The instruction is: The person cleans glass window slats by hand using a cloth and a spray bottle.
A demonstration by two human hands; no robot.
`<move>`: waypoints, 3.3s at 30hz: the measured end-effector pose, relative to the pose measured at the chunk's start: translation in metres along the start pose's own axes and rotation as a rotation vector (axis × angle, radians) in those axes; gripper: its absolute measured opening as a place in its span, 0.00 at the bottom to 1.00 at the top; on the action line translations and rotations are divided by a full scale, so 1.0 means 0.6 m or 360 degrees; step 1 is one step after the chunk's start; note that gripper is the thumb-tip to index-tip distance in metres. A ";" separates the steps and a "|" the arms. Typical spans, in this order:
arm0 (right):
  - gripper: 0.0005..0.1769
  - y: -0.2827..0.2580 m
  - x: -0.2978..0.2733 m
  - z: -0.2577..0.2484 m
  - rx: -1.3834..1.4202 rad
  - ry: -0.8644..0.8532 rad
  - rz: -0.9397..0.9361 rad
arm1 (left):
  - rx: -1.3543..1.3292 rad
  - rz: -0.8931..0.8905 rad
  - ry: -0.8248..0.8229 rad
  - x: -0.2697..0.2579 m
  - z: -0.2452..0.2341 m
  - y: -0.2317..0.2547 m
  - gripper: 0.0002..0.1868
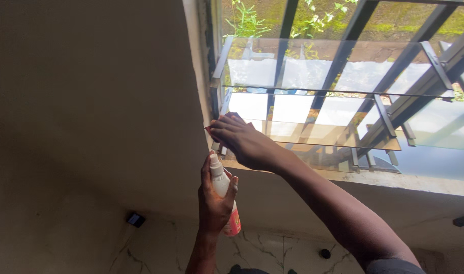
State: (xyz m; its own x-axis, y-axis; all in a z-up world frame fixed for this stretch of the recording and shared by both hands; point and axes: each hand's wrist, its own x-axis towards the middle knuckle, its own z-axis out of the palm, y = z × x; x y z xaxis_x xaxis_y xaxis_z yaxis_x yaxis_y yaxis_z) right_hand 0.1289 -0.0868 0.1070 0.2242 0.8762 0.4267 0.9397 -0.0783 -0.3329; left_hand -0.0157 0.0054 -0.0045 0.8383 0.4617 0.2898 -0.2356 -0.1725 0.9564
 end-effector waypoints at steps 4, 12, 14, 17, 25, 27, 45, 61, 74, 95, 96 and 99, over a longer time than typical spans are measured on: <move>0.25 0.007 -0.024 0.003 -0.0078 -0.0025 0.0062 | 0.0062 0.0104 0.0056 0.001 0.019 -0.006 0.42; 0.29 0.029 -0.087 -0.016 -0.0256 -0.0183 0.0084 | 0.0085 0.0131 0.0199 -0.005 0.045 -0.002 0.41; 0.29 0.027 -0.103 -0.031 -0.0234 -0.0157 0.0086 | 0.0065 0.0088 0.0169 -0.005 0.057 0.000 0.42; 0.29 0.019 -0.131 -0.057 -0.0207 -0.0113 0.0135 | -0.0006 0.0059 0.0114 -0.005 0.083 0.005 0.42; 0.27 0.020 -0.213 -0.120 -0.0233 -0.0056 0.0235 | -0.0060 0.0074 -0.0020 -0.015 0.159 0.022 0.41; 0.27 0.024 -0.237 -0.128 -0.0232 -0.0078 0.0318 | -0.0066 0.0049 -0.0037 -0.017 0.175 0.023 0.42; 0.32 0.056 -0.408 -0.197 -0.0468 0.0040 0.0441 | -0.0102 0.0063 -0.0153 -0.063 0.298 0.034 0.40; 0.36 0.104 -0.526 -0.254 -0.0554 0.0059 0.0333 | -0.0113 0.0091 -0.0102 -0.105 0.381 0.040 0.40; 0.25 0.024 -0.555 -0.132 0.1464 0.1836 0.0887 | 0.0001 0.0043 0.0059 -0.138 0.376 0.043 0.41; 0.28 0.001 -0.476 -0.094 0.2641 0.2174 0.0810 | -0.0015 0.0165 0.0022 -0.116 0.277 0.044 0.39; 0.27 -0.003 -0.476 -0.094 0.2630 0.2167 0.0771 | 0.0045 0.0133 0.0024 -0.114 0.272 0.042 0.38; 0.25 -0.001 -0.470 -0.092 0.2480 0.2263 0.0786 | 0.0075 0.0085 0.0013 -0.109 0.259 0.034 0.36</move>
State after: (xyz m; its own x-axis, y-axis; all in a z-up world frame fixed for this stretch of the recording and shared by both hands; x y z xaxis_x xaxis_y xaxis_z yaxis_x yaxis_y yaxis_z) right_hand 0.0792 -0.3601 0.0334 0.9992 0.0067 0.0384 0.0134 0.8658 -0.5001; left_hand 0.0012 -0.1634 -0.0095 0.8210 0.4579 0.3409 -0.2563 -0.2378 0.9369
